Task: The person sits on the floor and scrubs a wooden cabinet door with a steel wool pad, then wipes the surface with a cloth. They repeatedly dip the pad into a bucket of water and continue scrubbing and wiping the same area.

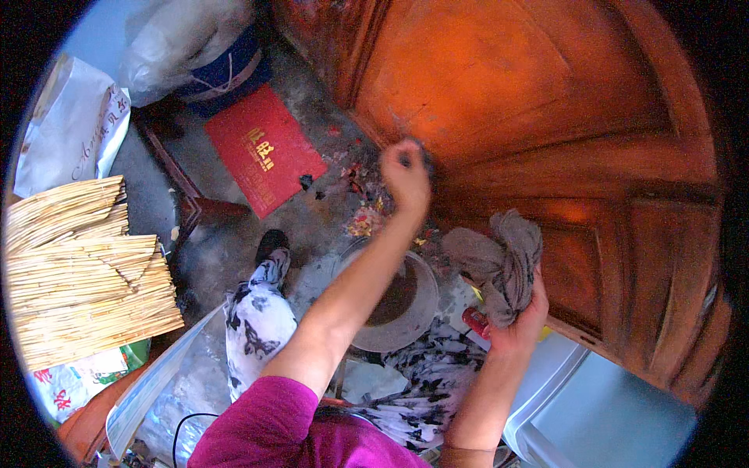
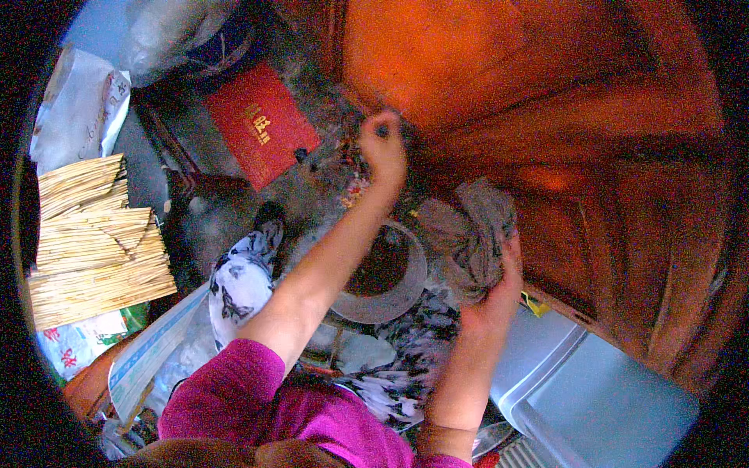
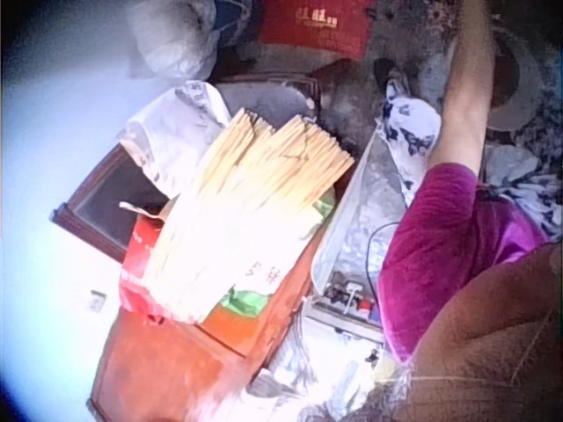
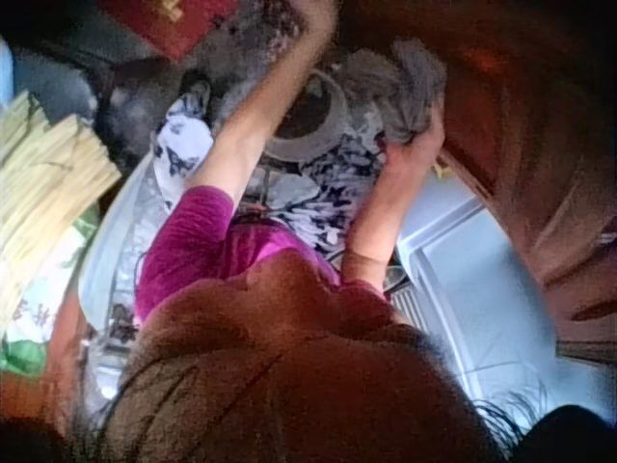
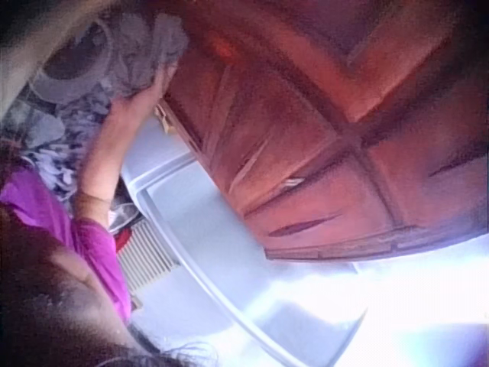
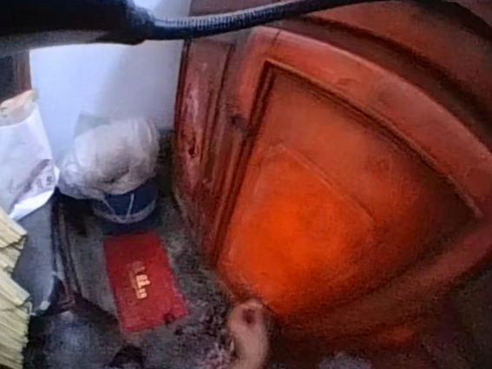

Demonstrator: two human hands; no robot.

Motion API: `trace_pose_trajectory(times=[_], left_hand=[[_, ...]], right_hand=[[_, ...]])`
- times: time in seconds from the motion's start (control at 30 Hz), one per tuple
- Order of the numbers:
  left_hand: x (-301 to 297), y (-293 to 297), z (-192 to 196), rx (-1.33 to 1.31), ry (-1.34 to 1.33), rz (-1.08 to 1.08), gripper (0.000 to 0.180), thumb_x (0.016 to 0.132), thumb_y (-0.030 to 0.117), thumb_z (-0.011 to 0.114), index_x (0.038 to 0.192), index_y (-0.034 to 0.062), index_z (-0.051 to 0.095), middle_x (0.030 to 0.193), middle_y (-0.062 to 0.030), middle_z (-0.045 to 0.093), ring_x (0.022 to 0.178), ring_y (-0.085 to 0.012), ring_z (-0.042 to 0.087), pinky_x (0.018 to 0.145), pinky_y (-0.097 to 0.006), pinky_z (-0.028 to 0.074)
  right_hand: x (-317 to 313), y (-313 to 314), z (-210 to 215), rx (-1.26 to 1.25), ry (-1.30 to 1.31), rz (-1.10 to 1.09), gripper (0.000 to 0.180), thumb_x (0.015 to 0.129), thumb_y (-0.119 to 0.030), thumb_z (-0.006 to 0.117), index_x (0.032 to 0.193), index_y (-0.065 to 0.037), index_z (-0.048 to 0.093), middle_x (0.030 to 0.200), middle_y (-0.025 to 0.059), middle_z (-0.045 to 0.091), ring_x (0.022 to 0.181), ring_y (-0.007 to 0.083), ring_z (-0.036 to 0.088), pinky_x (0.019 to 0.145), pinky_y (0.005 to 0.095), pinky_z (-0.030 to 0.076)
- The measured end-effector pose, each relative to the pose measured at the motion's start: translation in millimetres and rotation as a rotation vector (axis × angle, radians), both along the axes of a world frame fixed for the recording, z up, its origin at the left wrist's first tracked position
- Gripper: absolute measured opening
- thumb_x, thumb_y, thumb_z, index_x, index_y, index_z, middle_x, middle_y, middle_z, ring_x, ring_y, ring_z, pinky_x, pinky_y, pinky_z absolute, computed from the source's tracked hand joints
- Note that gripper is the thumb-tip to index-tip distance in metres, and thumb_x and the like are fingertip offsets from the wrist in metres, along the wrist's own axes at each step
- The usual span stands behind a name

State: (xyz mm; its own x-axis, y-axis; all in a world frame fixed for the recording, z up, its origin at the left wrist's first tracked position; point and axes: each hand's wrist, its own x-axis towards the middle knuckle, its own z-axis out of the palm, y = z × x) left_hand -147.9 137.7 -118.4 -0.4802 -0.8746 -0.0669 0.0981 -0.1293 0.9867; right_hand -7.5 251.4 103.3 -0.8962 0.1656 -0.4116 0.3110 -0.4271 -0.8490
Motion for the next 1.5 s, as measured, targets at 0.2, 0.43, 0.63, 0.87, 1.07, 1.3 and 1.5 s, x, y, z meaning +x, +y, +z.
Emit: trace_pose_trajectory(times=[0.2,0.43,0.63,0.87,1.07,1.3,1.5], left_hand=[[13.3,16.1,10.4,0.057,0.035,-0.136,0.01,0.083,0.004,0.071,0.088,-0.0002,0.062,0.092,-0.0137,0.063,0.092,-0.0299,0.06,0.088,-0.038,0.046],[7.3,10.2,23.0,0.158,0.217,0.028,0.012,0.085,0.003,0.07,0.094,-0.0002,0.063,0.101,-0.0137,0.064,0.096,-0.0261,0.059,0.09,-0.036,0.045],[-15.4,-20.5,51.9,-0.245,0.238,0.05,0.015,0.086,0.007,0.07,0.098,0.0004,0.062,0.101,-0.0127,0.063,0.099,-0.0262,0.058,0.093,-0.036,0.044],[-12.5,-13.0,-22.6,0.308,-0.019,-0.009,0.012,0.088,0.006,0.07,0.095,-0.0001,0.062,0.098,-0.0096,0.066,0.092,-0.0214,0.061,0.09,-0.035,0.047],[-7.4,-3.8,2.1,0.069,0.084,0.058,0.011,0.086,0.005,0.071,0.089,-0.0023,0.063,0.094,-0.0119,0.066,0.091,-0.0226,0.06,0.088,-0.034,0.046],[-16.9,-2.5,24.0,0.061,0.22,0.004,0.013,0.085,0.004,0.071,0.091,-0.0024,0.062,0.095,-0.0121,0.063,0.096,-0.0242,0.059,0.091,-0.037,0.045],[-26.2,-31.0,-29.9,0.466,-0.135,0.021,0.008,0.086,0.002,0.07,0.091,-0.0007,0.064,0.097,-0.0124,0.066,0.091,-0.0246,0.061,0.089,-0.036,0.047]], right_hand=[[3.8,-2.6,-6.4,0.027,-0.051,0.0,0.044,0.099,-0.023,0.047,0.14,-0.008,0.048,0.134,0.0136,0.058,0.118,0.0296,0.058,0.101,0.0451,0.048],[15.8,18.8,-2.8,-0.021,-0.006,-0.038,0.048,0.094,-0.017,0.053,0.14,-0.008,0.046,0.136,0.013,0.056,0.122,0.0308,0.057,0.099,0.0472,0.05],[11.5,41.0,-3.3,-0.06,0.008,-0.069,0.048,0.094,-0.019,0.054,0.14,-0.008,0.047,0.136,0.0132,0.056,0.121,0.0304,0.057,0.101,0.0464,0.049],[9.4,27.5,-7.7,0.012,-0.041,-0.057,0.045,0.099,-0.021,0.046,0.141,-0.006,0.047,0.135,0.0135,0.057,0.121,0.0292,0.057,0.103,0.0443,0.046],[14.2,33.8,-10.8,-0.088,0.044,-0.004,0.038,0.099,-0.019,0.049,0.133,-0.002,0.053,0.129,0.0134,0.061,0.118,0.0273,0.058,0.1,0.0428,0.048],[6.9,24.6,-12.5,-0.007,-0.016,-0.105,0.036,0.099,-0.022,0.049,0.129,-0.003,0.056,0.123,0.0127,0.064,0.111,0.0269,0.062,0.095,0.0409,0.051],[6.5,3.9,-11.9,0.005,-0.137,-0.122,0.033,0.099,-0.023,0.05,0.126,-0.006,0.059,0.116,0.0099,0.066,0.105,0.0257,0.064,0.09,0.0403,0.052]])
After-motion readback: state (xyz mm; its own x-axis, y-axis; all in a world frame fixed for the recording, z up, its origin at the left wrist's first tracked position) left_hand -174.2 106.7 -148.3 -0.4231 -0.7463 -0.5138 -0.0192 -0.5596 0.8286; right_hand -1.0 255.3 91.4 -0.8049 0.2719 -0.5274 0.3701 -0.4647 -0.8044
